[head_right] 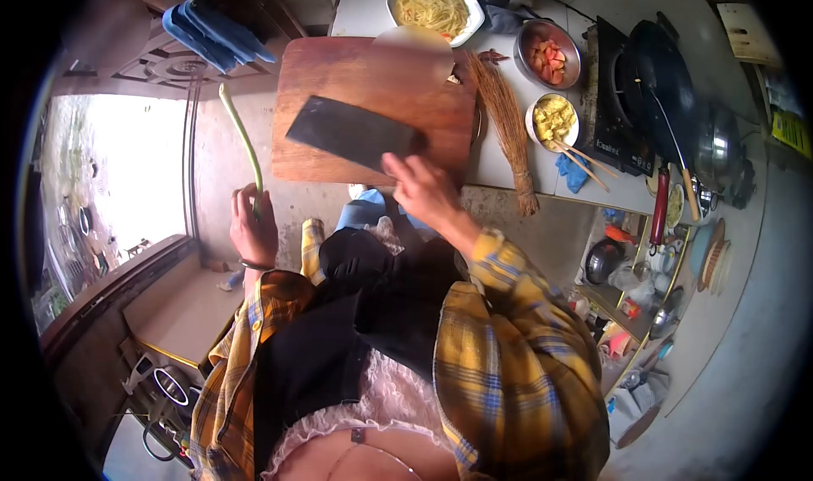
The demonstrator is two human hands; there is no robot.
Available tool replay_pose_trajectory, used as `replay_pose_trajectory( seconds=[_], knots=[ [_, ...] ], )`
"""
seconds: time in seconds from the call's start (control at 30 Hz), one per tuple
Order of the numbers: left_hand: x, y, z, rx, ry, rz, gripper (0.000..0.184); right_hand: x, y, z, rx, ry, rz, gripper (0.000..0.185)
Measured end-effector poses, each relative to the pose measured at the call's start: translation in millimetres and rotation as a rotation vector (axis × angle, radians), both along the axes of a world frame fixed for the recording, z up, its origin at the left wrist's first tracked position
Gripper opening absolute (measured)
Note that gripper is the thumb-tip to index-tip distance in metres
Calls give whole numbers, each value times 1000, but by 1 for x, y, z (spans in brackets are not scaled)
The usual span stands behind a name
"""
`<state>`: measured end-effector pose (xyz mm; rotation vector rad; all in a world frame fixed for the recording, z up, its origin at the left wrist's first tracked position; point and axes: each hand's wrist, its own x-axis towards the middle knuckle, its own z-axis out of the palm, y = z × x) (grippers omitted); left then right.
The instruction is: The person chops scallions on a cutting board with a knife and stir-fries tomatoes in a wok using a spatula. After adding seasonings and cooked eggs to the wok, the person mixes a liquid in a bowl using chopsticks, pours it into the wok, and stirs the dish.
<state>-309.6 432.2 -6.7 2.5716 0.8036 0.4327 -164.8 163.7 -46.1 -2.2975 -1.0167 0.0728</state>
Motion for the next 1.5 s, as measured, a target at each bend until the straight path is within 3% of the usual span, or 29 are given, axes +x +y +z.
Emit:
replay_pose_trajectory(
  seconds=[0.03,0.1,0.23,0.27,0.37,0.57,0.8,1.17,1.37,1.5],
  knots=[
    [4,-2,1,13,-2,-4,17,-8,-12,12,124,156,-93,50],
    [23,-12,-7,-5,-40,-90,17,-21,-48,20,30,191,-325,35],
    [90,-51,-46,-47,-65,-383,16,-29,-97,20,260,157,-505,17],
    [104,-59,-62,-17,-109,-412,17,-26,-106,29,111,84,-453,16],
    [124,-75,-85,-10,-26,-368,31,-30,-87,57,0,169,-437,13],
    [101,-76,-86,68,-2,-297,44,-36,-55,41,-91,221,-336,20],
    [96,-71,-83,119,43,-317,25,-29,-40,24,-152,248,-316,20],
    [98,-63,-90,198,80,-414,14,-23,-25,18,-327,229,-304,19],
    [119,-21,-106,135,-41,-219,6,-27,-54,13,-24,300,-357,15],
    [192,-55,-74,47,-251,-292,7,-34,-69,58,226,308,-536,15]
  ],
)
